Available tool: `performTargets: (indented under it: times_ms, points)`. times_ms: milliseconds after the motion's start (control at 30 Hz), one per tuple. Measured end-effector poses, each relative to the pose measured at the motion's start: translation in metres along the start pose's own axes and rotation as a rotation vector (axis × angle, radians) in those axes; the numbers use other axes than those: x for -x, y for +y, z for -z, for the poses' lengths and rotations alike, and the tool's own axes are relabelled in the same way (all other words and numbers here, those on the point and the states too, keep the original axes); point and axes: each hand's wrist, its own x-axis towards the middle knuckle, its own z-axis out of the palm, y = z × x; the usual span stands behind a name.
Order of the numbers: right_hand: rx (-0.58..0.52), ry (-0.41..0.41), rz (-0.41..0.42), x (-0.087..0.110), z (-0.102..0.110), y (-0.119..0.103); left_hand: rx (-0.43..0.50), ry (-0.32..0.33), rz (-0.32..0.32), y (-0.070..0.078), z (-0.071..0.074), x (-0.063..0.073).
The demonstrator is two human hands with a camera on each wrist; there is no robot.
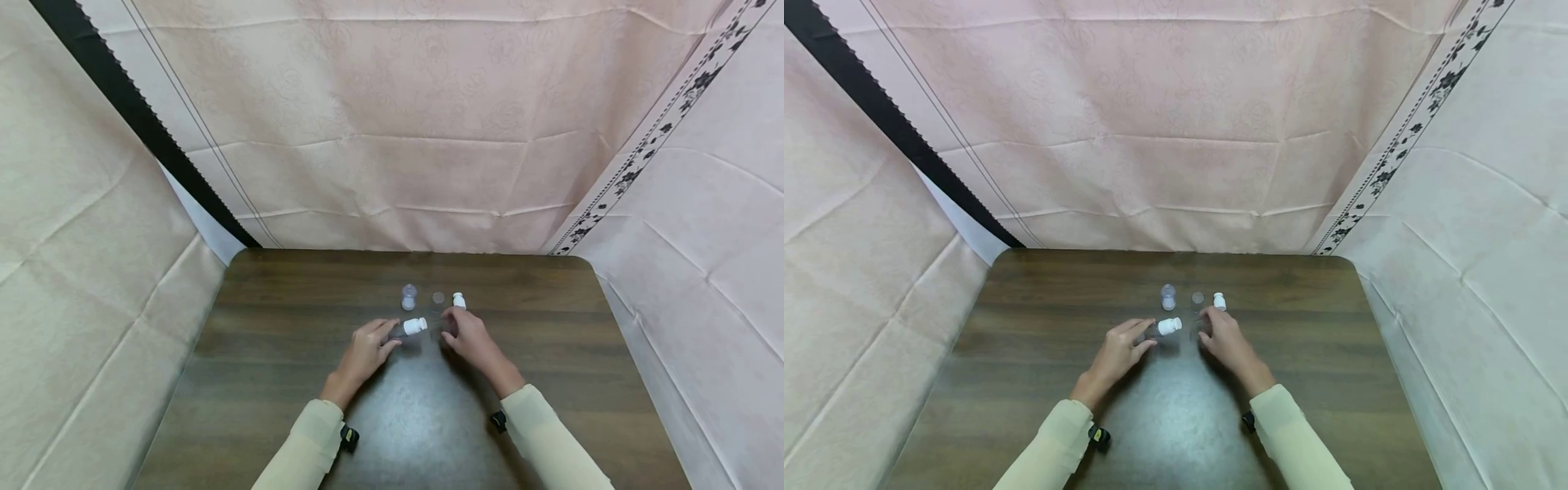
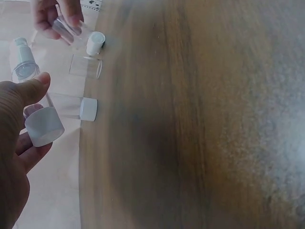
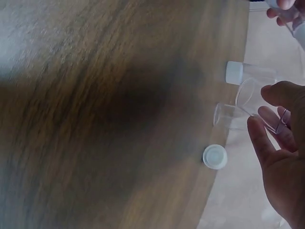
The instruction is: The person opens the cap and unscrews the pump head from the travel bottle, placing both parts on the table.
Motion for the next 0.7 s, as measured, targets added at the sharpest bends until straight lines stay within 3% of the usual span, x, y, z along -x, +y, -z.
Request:
performTargets:
  times_ms: [167,367,700]
  points:
    - [0.038,-0.048,-0.02,-0.007,-0.009,0.002,-0.003,-0.004,0.019,0.0,0.002,-0.001]
    - [0.074,-0.066,0.017,-0.014,-0.017,0.006,-0.015,-0.023,0.047,-0.001,0.005,-0.001]
    - [0.064,-0.121,0.025,-0.017,-0.028,0.011,-0.017,-0.039,0.06,-0.002,0.005,0.0]
